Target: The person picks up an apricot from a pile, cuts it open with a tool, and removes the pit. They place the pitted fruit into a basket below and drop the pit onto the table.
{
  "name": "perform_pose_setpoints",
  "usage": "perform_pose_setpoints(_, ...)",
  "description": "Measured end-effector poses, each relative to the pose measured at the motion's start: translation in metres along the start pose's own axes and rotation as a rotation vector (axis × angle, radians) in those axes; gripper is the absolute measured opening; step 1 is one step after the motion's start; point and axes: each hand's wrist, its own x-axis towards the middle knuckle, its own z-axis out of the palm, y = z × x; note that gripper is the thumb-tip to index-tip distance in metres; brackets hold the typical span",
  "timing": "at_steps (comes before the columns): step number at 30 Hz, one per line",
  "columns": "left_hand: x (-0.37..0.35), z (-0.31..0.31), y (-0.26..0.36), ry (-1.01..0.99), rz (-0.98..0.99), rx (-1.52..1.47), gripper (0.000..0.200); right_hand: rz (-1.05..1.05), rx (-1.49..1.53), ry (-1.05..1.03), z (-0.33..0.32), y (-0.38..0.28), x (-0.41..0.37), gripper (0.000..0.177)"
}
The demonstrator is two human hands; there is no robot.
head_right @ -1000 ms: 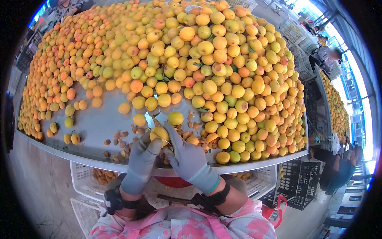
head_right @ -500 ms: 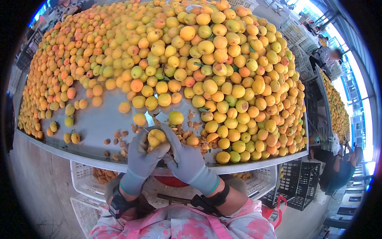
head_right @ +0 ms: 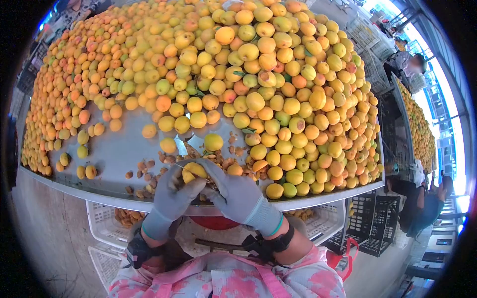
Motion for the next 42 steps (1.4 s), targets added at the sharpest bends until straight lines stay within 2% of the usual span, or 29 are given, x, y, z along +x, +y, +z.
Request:
perform_pose_setpoints(3,0.002,0.0,-0.003,-0.02,-0.034,0.037,0.032,-0.013,-0.003,-0.002,0.0,0.002,0.0,0.068)
perform_pose_setpoints(6,0.005,0.004,-0.013,0.024,0.04,0.021,0.033,0.068,-0.002,-0.023,0.005,-0.001,0.003,0.069)
perform_pose_setpoints(8,0.01,0.009,-0.02,0.139,0.075,-0.081,0.036,0.071,0.191,0.098,0.014,-0.007,0.006,0.07)
perform_pose_setpoints(11,0.009,0.016,-0.022,0.206,0.078,-0.191,0.04,-0.029,0.183,0.208,0.029,-0.002,0.009,0.07)
perform_pose_setpoints(15,0.006,0.007,-0.024,0.194,0.033,-0.071,0.043,0.054,0.184,0.125,0.024,-0.002,0.008,0.069)
perform_pose_setpoints(17,0.006,0.002,-0.026,0.09,0.004,-0.009,0.051,0.134,0.235,0.008,0.014,-0.008,0.007,0.069)
perform_pose_setpoints(20,0.007,0.002,-0.029,0.079,0.01,-0.022,0.05,0.139,0.224,-0.016,0.015,-0.003,0.005,0.069)
perform_pose_setpoints(24,0.006,0.008,-0.025,0.114,0.018,-0.091,0.043,0.099,0.223,0.001,0.016,-0.002,0.005,0.07)
perform_pose_setpoints(27,0.006,0.009,-0.022,0.121,0.043,-0.094,0.045,0.101,0.089,0.108,0.029,-0.003,0.003,0.07)
perform_pose_setpoints(30,0.007,0.01,-0.02,0.108,0.025,-0.072,0.046,0.092,0.043,0.142,0.034,0.004,0.001,0.072)
perform_pose_setpoints(32,0.009,0.01,-0.027,0.038,0.07,-0.159,0.048,0.057,0.05,0.152,0.032,0.006,0.001,0.074)
perform_pose_setpoints(33,0.01,0.01,-0.026,0.04,0.071,-0.158,0.048,0.055,0.05,0.15,0.029,0.003,0.002,0.074)
perform_pose_setpoints(35,0.011,0.009,-0.022,0.038,0.041,-0.206,0.051,0.255,0.114,0.01,0.022,-0.008,0.003,0.071)
perform_pose_setpoints(38,0.009,0.01,-0.026,0.076,0.097,-0.207,0.051,0.212,0.061,0.048,0.023,-0.009,0.003,0.072)
perform_pose_setpoints(42,0.007,0.008,-0.021,0.085,0.073,-0.157,0.048,0.141,0.003,0.059,0.027,-0.003,0.002,0.077)
